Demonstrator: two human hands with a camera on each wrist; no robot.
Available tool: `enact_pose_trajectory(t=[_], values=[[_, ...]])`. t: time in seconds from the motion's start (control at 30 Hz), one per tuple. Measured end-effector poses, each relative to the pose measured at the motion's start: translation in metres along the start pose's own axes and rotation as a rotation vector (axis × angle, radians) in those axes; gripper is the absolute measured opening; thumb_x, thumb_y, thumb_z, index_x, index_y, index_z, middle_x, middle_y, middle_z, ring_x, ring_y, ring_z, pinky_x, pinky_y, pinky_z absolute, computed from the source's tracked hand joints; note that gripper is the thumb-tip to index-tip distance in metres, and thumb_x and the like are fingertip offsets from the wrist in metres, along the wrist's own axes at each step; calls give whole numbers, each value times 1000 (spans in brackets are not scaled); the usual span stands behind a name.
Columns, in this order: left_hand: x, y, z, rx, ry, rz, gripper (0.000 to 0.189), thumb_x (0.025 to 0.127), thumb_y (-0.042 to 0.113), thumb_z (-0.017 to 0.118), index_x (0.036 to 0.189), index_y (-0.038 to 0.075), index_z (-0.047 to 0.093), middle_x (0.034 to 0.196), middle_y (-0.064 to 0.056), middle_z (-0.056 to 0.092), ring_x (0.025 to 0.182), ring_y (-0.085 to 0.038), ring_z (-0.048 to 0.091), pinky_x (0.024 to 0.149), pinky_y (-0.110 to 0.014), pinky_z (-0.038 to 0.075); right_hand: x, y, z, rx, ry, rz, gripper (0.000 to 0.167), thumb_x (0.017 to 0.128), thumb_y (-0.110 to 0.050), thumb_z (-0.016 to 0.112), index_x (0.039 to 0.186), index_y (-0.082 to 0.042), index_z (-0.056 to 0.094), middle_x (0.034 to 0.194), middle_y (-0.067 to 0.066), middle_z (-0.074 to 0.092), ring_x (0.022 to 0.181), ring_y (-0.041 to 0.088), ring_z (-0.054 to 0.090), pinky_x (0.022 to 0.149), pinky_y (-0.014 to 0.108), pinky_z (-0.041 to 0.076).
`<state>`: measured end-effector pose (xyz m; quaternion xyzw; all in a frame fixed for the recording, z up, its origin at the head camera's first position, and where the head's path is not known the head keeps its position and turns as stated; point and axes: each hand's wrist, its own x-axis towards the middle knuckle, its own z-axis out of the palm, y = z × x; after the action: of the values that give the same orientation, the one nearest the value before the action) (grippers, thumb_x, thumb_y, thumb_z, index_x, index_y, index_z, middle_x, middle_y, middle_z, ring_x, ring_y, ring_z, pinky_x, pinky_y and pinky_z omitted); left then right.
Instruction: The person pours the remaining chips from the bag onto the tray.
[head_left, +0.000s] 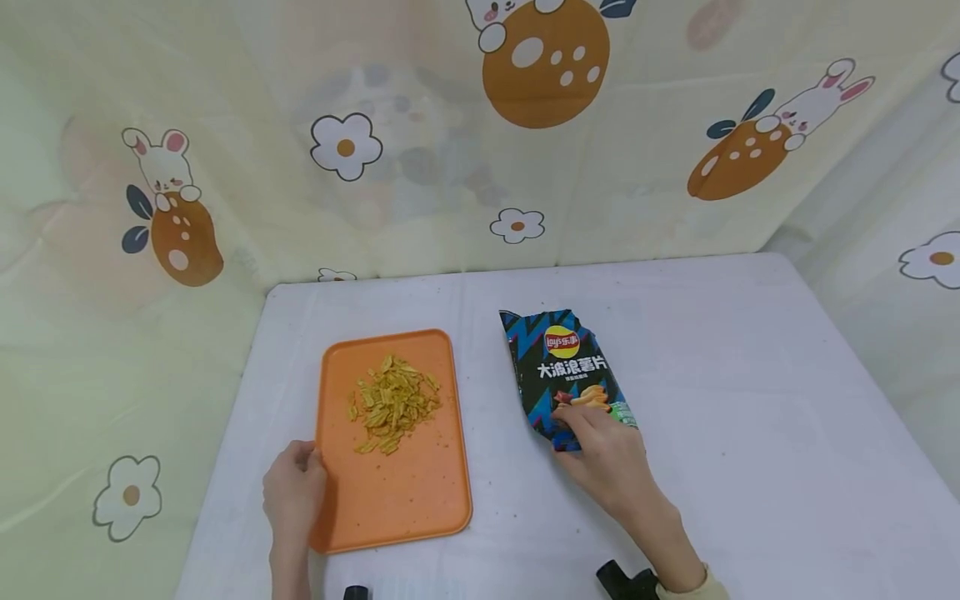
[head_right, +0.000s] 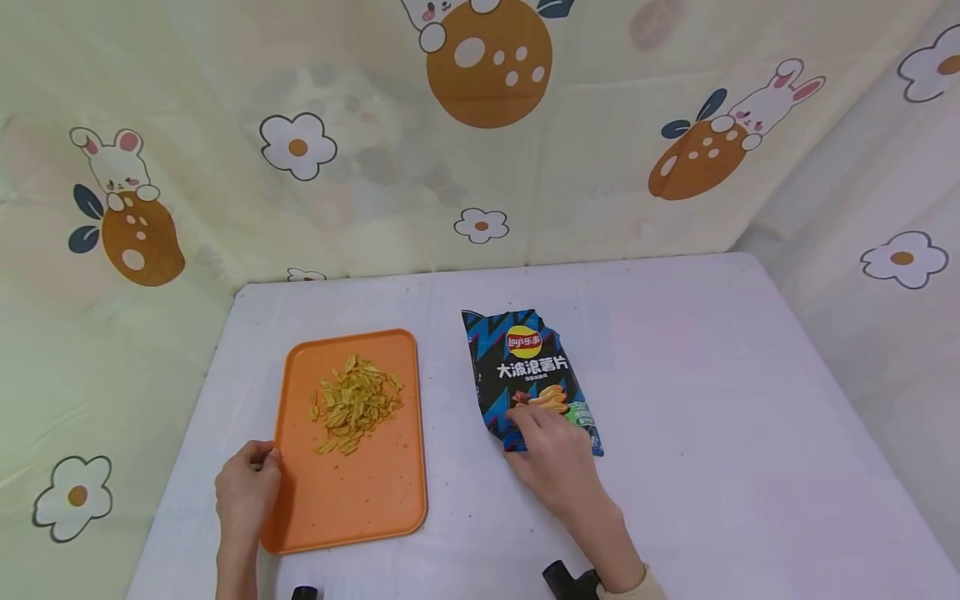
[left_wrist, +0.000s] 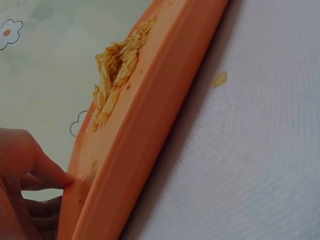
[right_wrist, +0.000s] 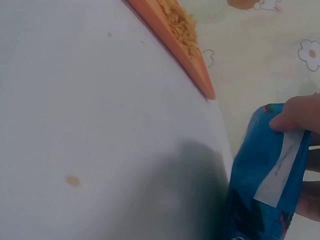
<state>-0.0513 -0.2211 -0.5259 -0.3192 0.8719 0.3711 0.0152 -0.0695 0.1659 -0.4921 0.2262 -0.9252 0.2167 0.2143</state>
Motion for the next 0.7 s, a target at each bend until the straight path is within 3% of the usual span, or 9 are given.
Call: enact_pose_trajectory(t=[0.5,0.7], values=[[3,-3,3,-5,16,-2,29,107,12,48,128,-3,62,120,-25,67,101,-37,62,85,-48,52,-14,-10,43,-2,-26,73,38,65,-5,94,98,-7,76,95,8,78,87,27,73,75,41,60],[2,-4,2,-8,18,3,29,106,11,49,128,-3,62,119,-26,67,98,-37,61,82,-47,51,-18,-18,47,-17,-110,120,33,71,-10,93,99,-7,76,99,8,77,95,30,72,86,47,58]])
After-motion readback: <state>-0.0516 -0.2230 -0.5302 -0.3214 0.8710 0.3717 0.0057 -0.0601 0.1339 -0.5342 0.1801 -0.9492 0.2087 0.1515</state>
